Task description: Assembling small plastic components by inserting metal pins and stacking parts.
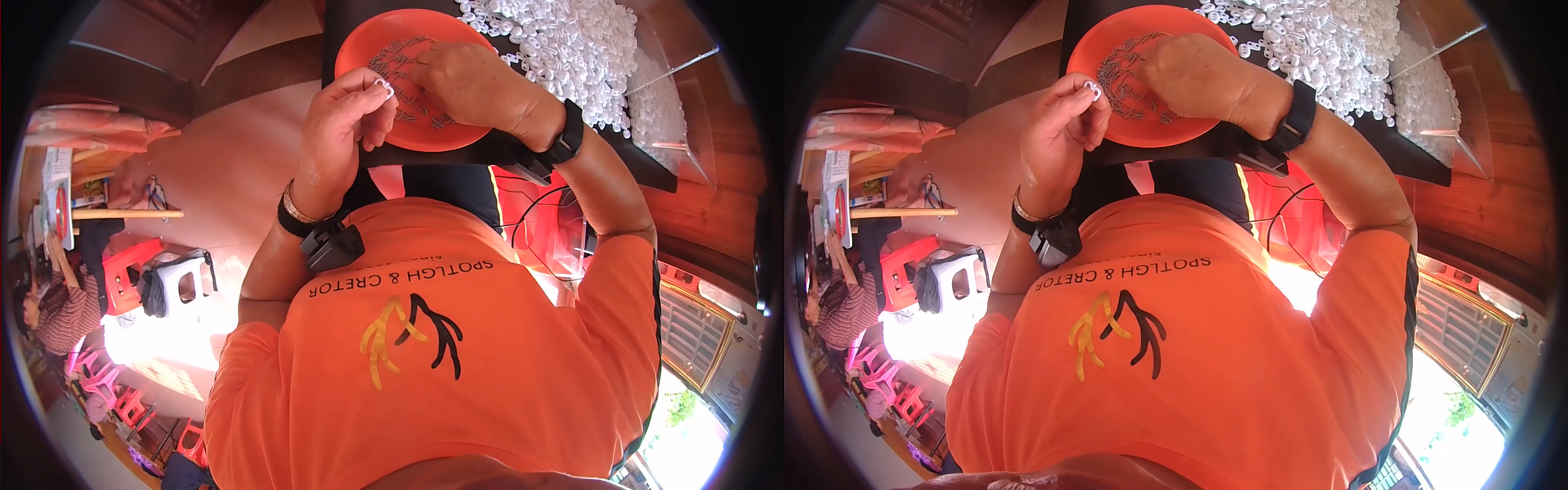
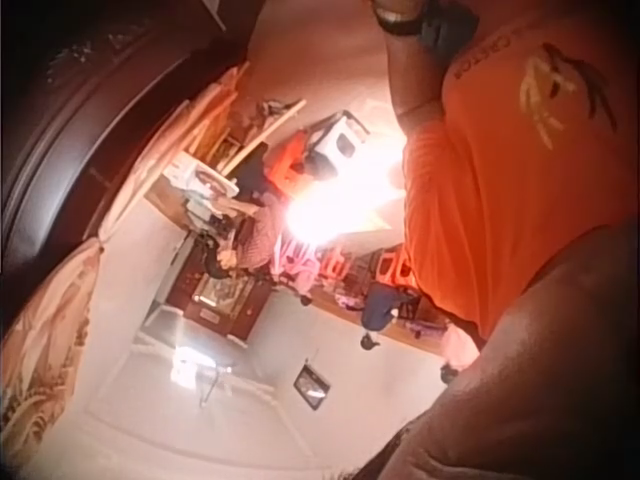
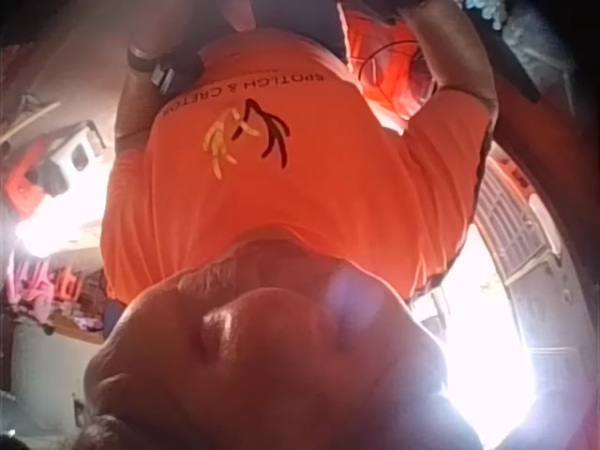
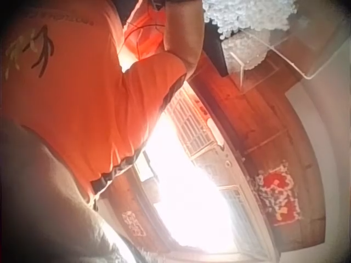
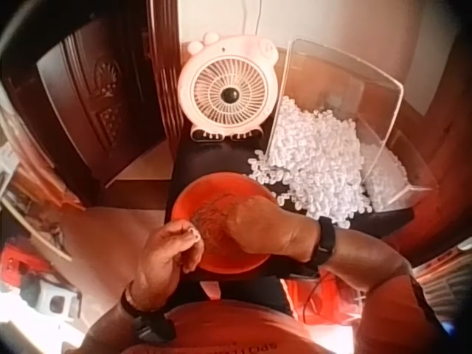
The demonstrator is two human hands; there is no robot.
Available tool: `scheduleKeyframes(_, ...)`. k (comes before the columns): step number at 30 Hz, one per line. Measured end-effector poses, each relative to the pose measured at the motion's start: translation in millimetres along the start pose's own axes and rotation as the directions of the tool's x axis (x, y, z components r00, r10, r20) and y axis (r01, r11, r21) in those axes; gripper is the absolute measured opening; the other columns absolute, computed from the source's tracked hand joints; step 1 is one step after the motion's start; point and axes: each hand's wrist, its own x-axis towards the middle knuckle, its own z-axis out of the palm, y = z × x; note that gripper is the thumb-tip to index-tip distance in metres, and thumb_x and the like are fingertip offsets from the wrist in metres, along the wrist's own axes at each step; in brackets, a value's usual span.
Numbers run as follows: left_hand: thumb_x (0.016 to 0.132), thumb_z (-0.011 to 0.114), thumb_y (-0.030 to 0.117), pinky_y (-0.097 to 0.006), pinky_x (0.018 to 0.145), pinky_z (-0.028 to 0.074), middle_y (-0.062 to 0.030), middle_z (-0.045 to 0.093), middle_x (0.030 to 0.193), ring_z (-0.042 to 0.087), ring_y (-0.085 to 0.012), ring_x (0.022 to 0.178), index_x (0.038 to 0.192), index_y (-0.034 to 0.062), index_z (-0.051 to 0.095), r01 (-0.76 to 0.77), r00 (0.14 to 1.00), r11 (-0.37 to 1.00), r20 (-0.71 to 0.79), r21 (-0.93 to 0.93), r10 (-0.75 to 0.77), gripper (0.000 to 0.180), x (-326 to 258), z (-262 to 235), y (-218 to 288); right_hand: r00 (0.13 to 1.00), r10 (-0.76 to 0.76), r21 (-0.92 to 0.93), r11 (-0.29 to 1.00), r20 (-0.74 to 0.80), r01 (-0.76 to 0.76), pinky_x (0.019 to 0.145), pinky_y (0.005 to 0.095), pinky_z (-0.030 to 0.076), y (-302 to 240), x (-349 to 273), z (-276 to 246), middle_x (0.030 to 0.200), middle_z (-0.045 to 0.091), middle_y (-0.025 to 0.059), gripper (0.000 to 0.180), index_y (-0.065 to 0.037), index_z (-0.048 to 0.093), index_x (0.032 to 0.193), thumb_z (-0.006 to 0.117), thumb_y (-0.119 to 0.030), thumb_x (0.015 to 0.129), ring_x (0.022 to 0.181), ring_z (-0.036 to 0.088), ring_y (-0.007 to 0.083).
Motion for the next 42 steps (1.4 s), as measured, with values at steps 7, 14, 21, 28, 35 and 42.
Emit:
scheduleKeyframes(7, 0.089, 0.050, 0.021, -0.020, 0.048, 0.032, -0.0004, 0.052, 0.062, 0.044, -0.0068, 0.053, 0.077, 0.0042, 0.056, -0.021, 1.000, 1.000, 0.002, -0.002, 0.021, 0.021, -0.8, -1.8, -1.5, 0.983, 0.163, 0.380, 0.907, 0.087, -0.184, 0.070, 0.0310, 0.049, 9.3, -1.4, -11.8, 0.082, 0.062, 0.0080, 0.013, 0.000, 0.061, 0.091, 0.062, -0.008, 0.081, 0.079, 0.062, 0.0205)
scheduleKeyframes(14, 0.089, 0.051, 0.021, -0.020, 0.049, 0.033, -0.0012, 0.053, 0.066, 0.045, -0.0065, 0.055, 0.081, 0.0033, 0.055, -0.014, 1.000, 0.998, -0.009, -0.054, 0.013, 0.020, -2.7, 0.2, -1.4, 0.913, 0.367, 0.975, 0.057, 0.181, -0.216, 0.070, 0.0203, 0.045, 14.7, -16.9, -27.6, 0.078, 0.062, -0.0027, 0.019, -0.003, 0.066, 0.090, 0.070, -0.020, 0.084, 0.073, 0.055, 0.0046)
scheduleKeyframes(21, 0.091, 0.047, 0.020, -0.021, 0.049, 0.032, -0.0044, 0.051, 0.067, 0.045, -0.0095, 0.056, 0.084, 0.0036, 0.052, -0.018, 1.000, 1.000, 0.017, -0.012, 0.018, 0.019, -1.7, 1.2, -1.7, 0.915, 0.371, 0.985, -0.002, 0.158, -0.170, 0.068, 0.0215, 0.045, 10.8, -21.3, -30.3, 0.074, 0.061, -0.0019, 0.020, -0.003, 0.066, 0.090, 0.070, -0.022, 0.084, 0.069, 0.054, 0.0064)
scheduleKeyframes(28, 0.089, 0.050, 0.020, -0.020, 0.049, 0.033, -0.0018, 0.053, 0.066, 0.044, -0.0064, 0.054, 0.080, 0.0036, 0.054, -0.007, 1.000, 0.999, -0.002, -0.047, 0.007, 0.020, -2.5, 1.9, -2.2, 0.938, 0.322, 0.991, -0.063, 0.132, -0.118, 0.066, 0.0226, 0.046, 11.4, -28.3, -33.1, 0.077, 0.061, 0.0023, 0.018, -0.001, 0.066, 0.087, 0.071, -0.018, 0.082, 0.069, 0.055, 0.0086)
scheduleKeyframes(35, 0.089, 0.049, 0.022, -0.020, 0.048, 0.031, -0.0006, 0.052, 0.063, 0.043, -0.0064, 0.052, 0.079, 0.0038, 0.055, 0.005, 1.000, 1.000, 0.007, -0.016, -0.005, 0.022, -2.8, 1.3, -1.6, 0.948, 0.301, 0.991, -0.110, 0.104, -0.074, 0.065, 0.0237, 0.045, 11.3, -31.5, -29.9, 0.074, 0.060, 0.0013, 0.016, -0.002, 0.066, 0.086, 0.071, -0.017, 0.081, 0.067, 0.053, 0.0090)
scheduleKeyframes(42, 0.089, 0.050, 0.023, -0.020, 0.048, 0.031, 0.0000, 0.051, 0.061, 0.043, -0.0068, 0.052, 0.077, 0.0043, 0.055, 0.026, 0.999, 1.000, -0.021, -0.014, -0.027, 0.022, -2.7, 2.7, -0.1, 0.950, 0.286, 0.992, -0.036, 0.126, -0.121, 0.066, 0.0220, 0.044, 10.3, -32.8, -32.1, 0.074, 0.060, -0.0029, 0.016, -0.006, 0.066, 0.083, 0.072, -0.020, 0.080, 0.068, 0.053, 0.0063)
